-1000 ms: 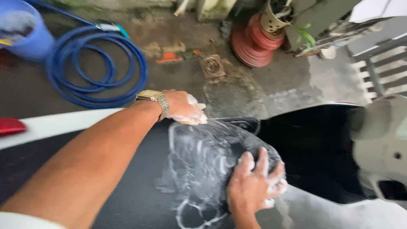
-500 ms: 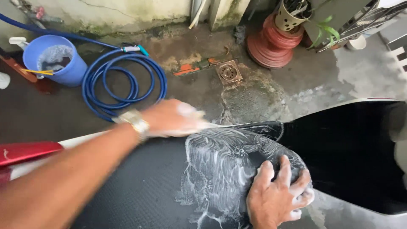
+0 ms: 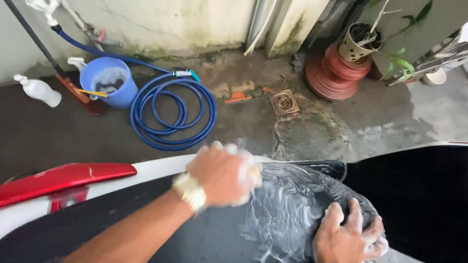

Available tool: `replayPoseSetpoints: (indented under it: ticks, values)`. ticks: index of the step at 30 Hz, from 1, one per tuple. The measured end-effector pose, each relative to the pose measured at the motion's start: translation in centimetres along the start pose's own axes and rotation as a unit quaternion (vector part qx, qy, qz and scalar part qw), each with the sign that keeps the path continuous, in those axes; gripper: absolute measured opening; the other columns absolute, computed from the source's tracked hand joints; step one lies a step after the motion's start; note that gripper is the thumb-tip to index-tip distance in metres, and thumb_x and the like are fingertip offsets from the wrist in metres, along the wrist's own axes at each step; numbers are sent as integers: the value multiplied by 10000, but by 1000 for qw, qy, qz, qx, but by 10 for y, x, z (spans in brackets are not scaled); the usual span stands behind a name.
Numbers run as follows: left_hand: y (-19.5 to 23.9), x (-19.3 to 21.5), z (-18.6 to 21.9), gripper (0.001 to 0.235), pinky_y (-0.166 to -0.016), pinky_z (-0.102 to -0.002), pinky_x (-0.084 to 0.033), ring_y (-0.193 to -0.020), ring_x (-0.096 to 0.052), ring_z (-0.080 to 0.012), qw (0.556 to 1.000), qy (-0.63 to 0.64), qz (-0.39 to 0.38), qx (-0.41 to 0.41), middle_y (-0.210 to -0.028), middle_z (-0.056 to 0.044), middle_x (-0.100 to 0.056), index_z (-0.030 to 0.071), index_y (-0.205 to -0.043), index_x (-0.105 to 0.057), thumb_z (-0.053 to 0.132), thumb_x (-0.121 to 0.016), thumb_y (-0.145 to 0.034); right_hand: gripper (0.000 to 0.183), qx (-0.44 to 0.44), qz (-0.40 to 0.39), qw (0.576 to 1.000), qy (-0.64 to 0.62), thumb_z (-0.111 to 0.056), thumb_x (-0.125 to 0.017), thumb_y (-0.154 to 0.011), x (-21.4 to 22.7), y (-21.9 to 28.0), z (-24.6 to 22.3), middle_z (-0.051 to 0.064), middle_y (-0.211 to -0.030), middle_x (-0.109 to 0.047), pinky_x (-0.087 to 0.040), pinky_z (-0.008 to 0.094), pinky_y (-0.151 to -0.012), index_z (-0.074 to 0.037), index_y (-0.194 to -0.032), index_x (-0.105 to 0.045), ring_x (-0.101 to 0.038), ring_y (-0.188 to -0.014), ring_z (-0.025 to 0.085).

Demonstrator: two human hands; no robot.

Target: The person scrubs the seat and rear body panels of a red and white motorcycle with a soapy sponge. They move around the vehicle to clean different sections, including the license plate area, while standing in a wet outdoor area.

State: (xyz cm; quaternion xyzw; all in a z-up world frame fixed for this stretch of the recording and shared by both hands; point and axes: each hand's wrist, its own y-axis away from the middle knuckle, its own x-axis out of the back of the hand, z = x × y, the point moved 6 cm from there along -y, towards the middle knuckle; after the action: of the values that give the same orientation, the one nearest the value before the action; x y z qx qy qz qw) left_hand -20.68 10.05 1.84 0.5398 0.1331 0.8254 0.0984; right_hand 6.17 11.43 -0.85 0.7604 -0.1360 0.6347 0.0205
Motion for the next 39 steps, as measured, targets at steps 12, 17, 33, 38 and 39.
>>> replayPoseSetpoints:
  ticks: [12,17,33,38,39]
  values:
    - [43,3,48,252,-511,-429,-362,-766,-512,-263,947,-35,235,-218,-821,-25,-587,216,-807,-571,444,-569,-700,461,-150,-36,987,-44,-442,-418,-824,21,10,-11,91,-1412,-255,-191,636,-917,-262,-1233,-535,-152,-1225,366]
    - [30,-11,50,368,-633,-457,-358,-839,-466,-334,964,-50,259,24,-873,-120,-608,105,-911,-628,353,-526,-659,481,-138,-21,990,-37,-427,-399,-827,32,13,-18,128,-1390,-268,-236,685,-862,-247,-1256,-519,-182,-1186,426]
    - [254,5,-34,614,-864,-539,-360,-1159,-456,-214,828,-333,337,300,-1308,50,-472,387,-1208,-486,654,-480,-655,791,434,-450,779,-51,-683,-390,-600,-7,34,-197,-40,-1074,-654,-500,313,-810,-368,-1326,-369,-632,-950,166]
    - [296,-29,-59,691,-1020,-524,-239,-1284,-252,-454,724,-69,455,514,-1386,-235,-337,238,-1285,-467,517,-601,-668,589,595,-303,745,-16,-673,-541,-671,-4,61,-171,44,-1348,-294,-372,522,-914,-454,-1215,-482,-345,-1164,349]
    - [284,-24,-55,691,-1020,-524,-239,-1284,-252,-454,715,-70,462,520,-1386,-235,-337,238,-1285,-467,517,-601,-668,589,605,-297,739,-19,-673,-541,-671,-2,47,-170,44,-1348,-294,-372,522,-914,-454,-1215,-482,-345,-1164,349]
